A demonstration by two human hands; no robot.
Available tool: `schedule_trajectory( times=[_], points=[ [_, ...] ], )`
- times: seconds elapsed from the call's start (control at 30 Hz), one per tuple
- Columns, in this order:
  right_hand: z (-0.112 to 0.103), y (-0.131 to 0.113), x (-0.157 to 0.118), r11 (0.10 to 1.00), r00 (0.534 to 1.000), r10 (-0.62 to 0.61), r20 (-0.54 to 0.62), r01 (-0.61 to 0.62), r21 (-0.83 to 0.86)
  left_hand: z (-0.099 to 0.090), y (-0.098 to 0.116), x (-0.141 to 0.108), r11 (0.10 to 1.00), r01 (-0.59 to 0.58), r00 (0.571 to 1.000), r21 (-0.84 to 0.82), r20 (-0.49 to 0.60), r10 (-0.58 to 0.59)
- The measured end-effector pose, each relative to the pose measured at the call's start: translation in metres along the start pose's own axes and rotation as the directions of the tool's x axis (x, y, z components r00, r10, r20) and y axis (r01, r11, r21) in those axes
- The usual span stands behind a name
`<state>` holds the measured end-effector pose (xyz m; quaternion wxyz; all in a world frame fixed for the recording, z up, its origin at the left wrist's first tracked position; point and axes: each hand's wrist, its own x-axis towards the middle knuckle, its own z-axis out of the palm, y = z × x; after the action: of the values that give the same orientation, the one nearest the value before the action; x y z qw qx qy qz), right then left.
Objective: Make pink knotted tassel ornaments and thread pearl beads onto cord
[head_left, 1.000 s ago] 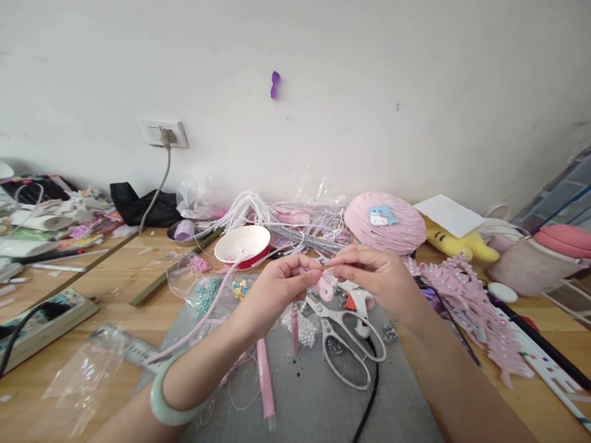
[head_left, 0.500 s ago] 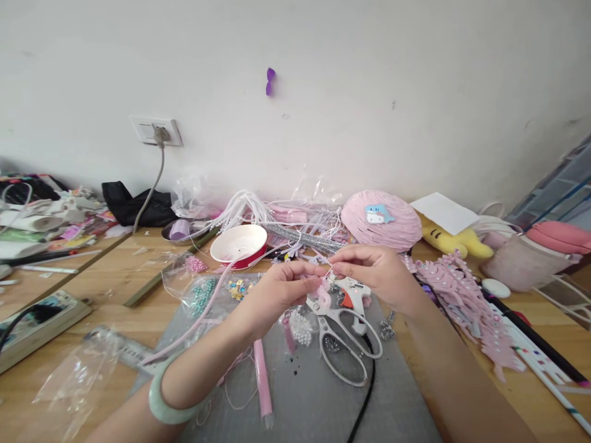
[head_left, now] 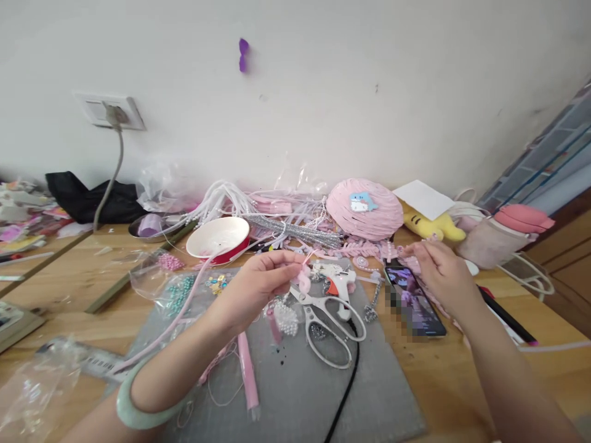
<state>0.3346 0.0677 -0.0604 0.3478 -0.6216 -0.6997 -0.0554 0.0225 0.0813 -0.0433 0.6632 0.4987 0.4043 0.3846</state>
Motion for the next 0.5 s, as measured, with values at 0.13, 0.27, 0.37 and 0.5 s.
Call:
schedule_trajectory(
  times=[0.13, 0.27, 0.37, 0.5],
  points=[
    [0.007, 0.052, -0.029, 0.995, 0.995, 0.005, 0.102, 0.005, -0.103, -0.001, 0.004, -0.003, 1.0, 0.0, 1.0, -0.022, -0.001, 0.0],
    [0.018, 0.064, -0.049, 0.993, 0.992, 0.025, 0.12, -0.011, -0.116, -0.003, 0.006, -0.006, 0.999, -0.008, 1.0, -0.043, -0.003, 0.008],
    [0.021, 0.064, -0.056, 0.993, 0.994, 0.045, 0.097, -0.034, -0.114, -0.004, 0.006, -0.007, 0.998, -0.009, 1.0, -0.066, 0.017, 0.01],
    [0.015, 0.058, -0.053, 0.994, 0.997, 0.074, 0.026, -0.072, -0.079, -0.004, 0.006, -0.008, 0.996, -0.007, 1.0, -0.088, 0.022, 0.009]
  ],
)
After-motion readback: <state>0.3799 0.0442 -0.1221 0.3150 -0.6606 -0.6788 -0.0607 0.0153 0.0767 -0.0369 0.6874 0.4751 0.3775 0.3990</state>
